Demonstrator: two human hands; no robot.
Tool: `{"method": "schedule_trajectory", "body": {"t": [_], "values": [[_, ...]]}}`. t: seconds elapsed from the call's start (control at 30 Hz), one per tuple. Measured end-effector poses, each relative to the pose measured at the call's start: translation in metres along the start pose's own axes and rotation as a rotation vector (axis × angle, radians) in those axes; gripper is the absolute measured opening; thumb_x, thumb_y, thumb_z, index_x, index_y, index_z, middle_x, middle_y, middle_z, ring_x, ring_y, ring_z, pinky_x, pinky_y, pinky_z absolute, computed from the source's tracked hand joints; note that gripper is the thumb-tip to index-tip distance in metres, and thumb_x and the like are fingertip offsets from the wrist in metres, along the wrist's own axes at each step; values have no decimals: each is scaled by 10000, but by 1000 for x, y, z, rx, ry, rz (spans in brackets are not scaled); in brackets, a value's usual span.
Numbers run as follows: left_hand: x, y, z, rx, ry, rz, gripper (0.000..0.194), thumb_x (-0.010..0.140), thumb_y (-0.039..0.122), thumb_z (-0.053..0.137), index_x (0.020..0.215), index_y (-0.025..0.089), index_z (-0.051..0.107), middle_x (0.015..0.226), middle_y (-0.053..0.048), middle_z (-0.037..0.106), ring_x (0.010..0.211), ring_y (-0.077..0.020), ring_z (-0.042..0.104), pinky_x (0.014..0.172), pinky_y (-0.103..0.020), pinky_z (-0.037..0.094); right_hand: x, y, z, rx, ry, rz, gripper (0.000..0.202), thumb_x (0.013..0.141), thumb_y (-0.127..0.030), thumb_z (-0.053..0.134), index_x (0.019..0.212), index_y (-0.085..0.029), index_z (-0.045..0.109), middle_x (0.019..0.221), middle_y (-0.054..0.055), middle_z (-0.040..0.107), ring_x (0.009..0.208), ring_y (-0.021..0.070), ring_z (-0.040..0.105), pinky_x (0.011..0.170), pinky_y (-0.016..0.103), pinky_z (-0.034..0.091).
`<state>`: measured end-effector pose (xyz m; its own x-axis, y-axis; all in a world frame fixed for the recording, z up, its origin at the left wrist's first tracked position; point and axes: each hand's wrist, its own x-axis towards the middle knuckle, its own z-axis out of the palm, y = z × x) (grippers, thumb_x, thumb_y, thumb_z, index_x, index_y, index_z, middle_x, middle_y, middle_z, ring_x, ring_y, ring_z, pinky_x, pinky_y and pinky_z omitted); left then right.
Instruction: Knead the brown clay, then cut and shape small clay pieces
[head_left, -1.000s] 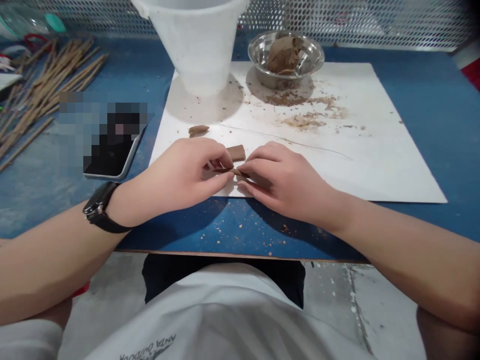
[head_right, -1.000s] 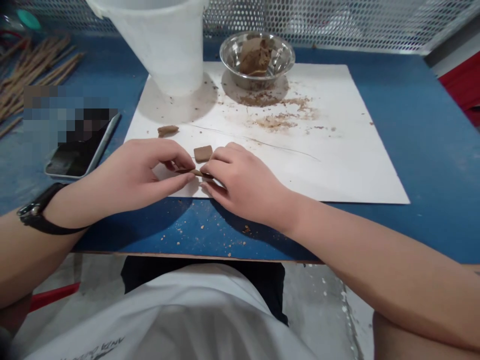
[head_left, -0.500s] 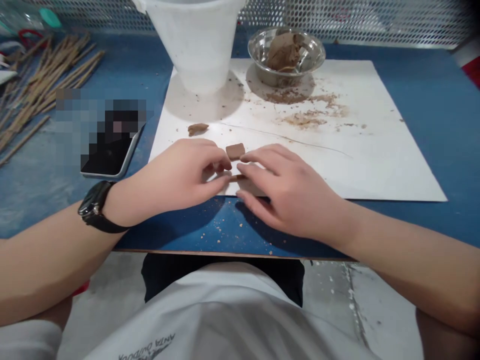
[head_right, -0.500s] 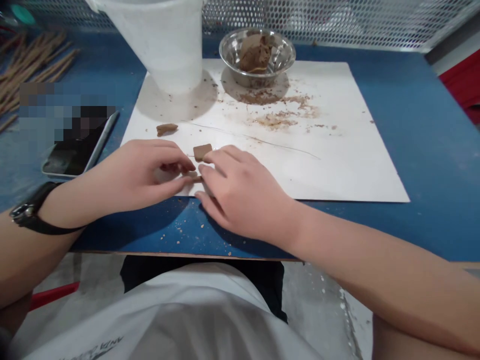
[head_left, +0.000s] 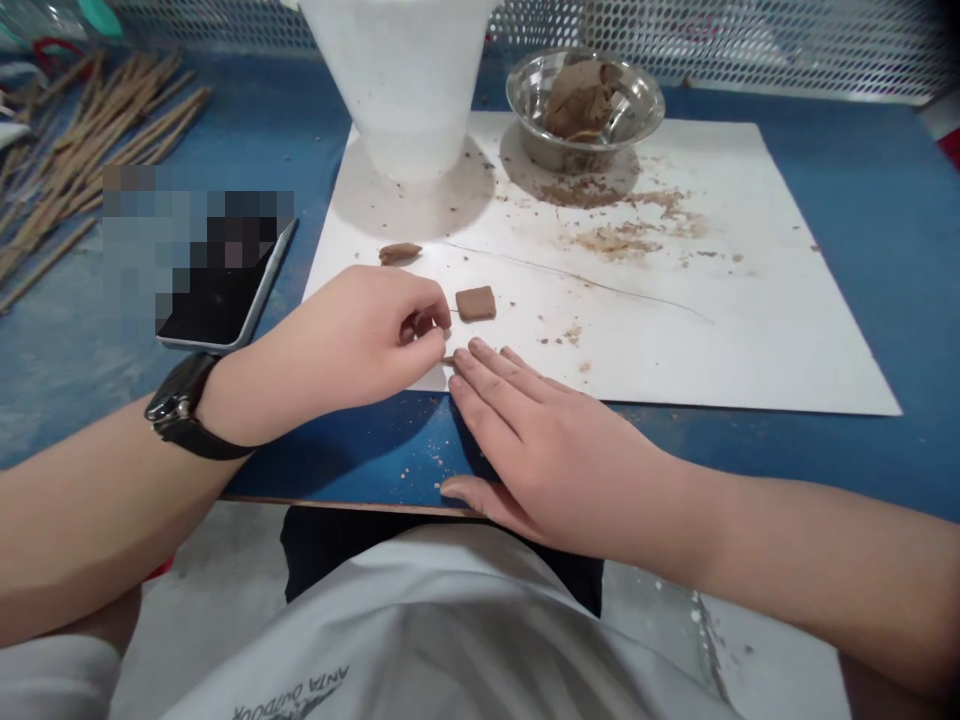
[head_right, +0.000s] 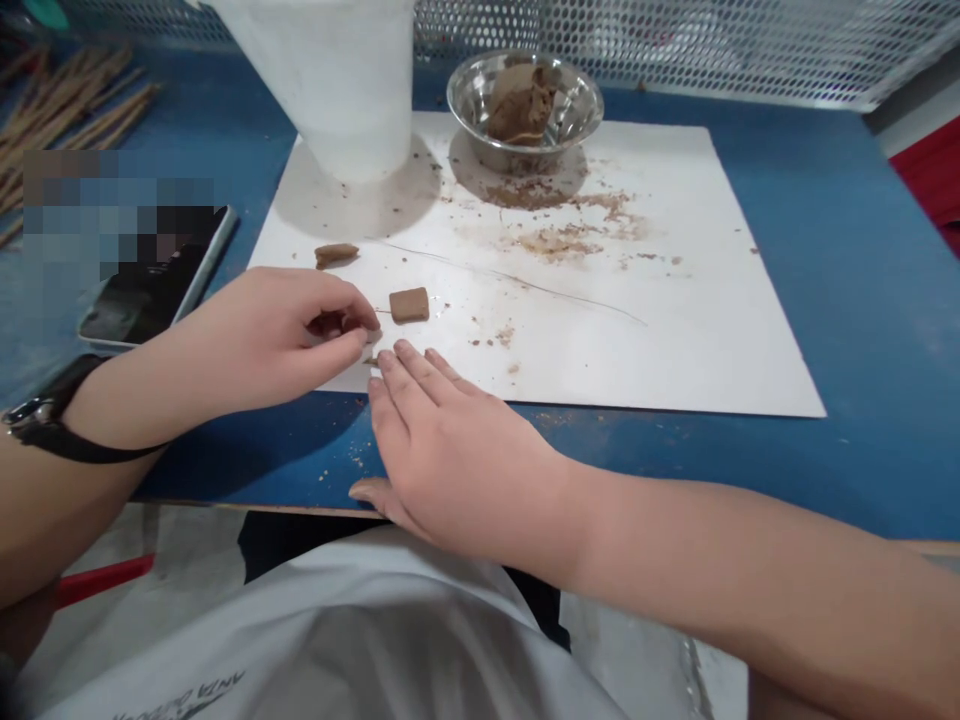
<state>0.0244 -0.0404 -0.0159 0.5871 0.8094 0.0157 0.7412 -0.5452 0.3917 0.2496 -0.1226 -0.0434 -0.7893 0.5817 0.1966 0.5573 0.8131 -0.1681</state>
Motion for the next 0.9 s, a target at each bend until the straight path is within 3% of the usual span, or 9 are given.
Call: {"method": "schedule_trajectory", "body": {"t": [0.1,0.2,0.3,0.5,0.63,0.7,0.9], "values": [[0,0,0,5,1,10,191,895,293,598,867,227,774,741,-26,738,664,-197,636,655,-340,436,2,1,0,-2,28,19,649,1145,-407,527,1471,144,633,1540,410,611,1527,481,591,1266,636,535],[0,-1,0,15,9,18,188,896,294,601,879,226,776,755,-25,750,683,-199,652,663,-337,439,3,3,1,-45,0,55,730,1126,-462,581,1504,162,593,1590,429,548,1550,501,556,1272,646,523],[0,-1,-1,12,-5,18,204,899,301,598,904,225,787,773,-23,761,698,-200,665,672,-332,447,1,-1,2,-82,27,8,693,1120,-433,595,1459,171,627,1548,433,586,1508,512,598,1240,626,561],[-1,-2,0,19,-19,59,264,903,326,595,1010,198,800,855,-50,758,804,-231,688,761,-352,495,3,15,4,-10,103,2,580,1141,-389,538,1451,87,655,1545,358,649,1469,436,659,1199,582,601],[0,-2,8,-24,8,138,328,912,404,665,1089,173,818,1010,-109,728,978,-287,699,880,-412,540,7,41,0,136,195,99,356,1111,-353,580,1271,-87,756,1332,225,784,1218,360,754,1042,529,640],[1,-1,12,-48,26,150,311,946,422,669,1065,185,830,1025,-110,709,965,-276,688,893,-424,540,7,49,-2,146,217,150,245,1063,-334,656,1156,-138,771,1196,179,801,1114,346,742,994,514,613],[1,5,13,-135,41,125,233,990,393,661,966,203,795,980,-71,752,884,-217,694,819,-353,526,6,54,0,139,235,185,164,1030,-300,697,1031,-151,765,1077,152,782,1001,306,700,916,444,554]]}}
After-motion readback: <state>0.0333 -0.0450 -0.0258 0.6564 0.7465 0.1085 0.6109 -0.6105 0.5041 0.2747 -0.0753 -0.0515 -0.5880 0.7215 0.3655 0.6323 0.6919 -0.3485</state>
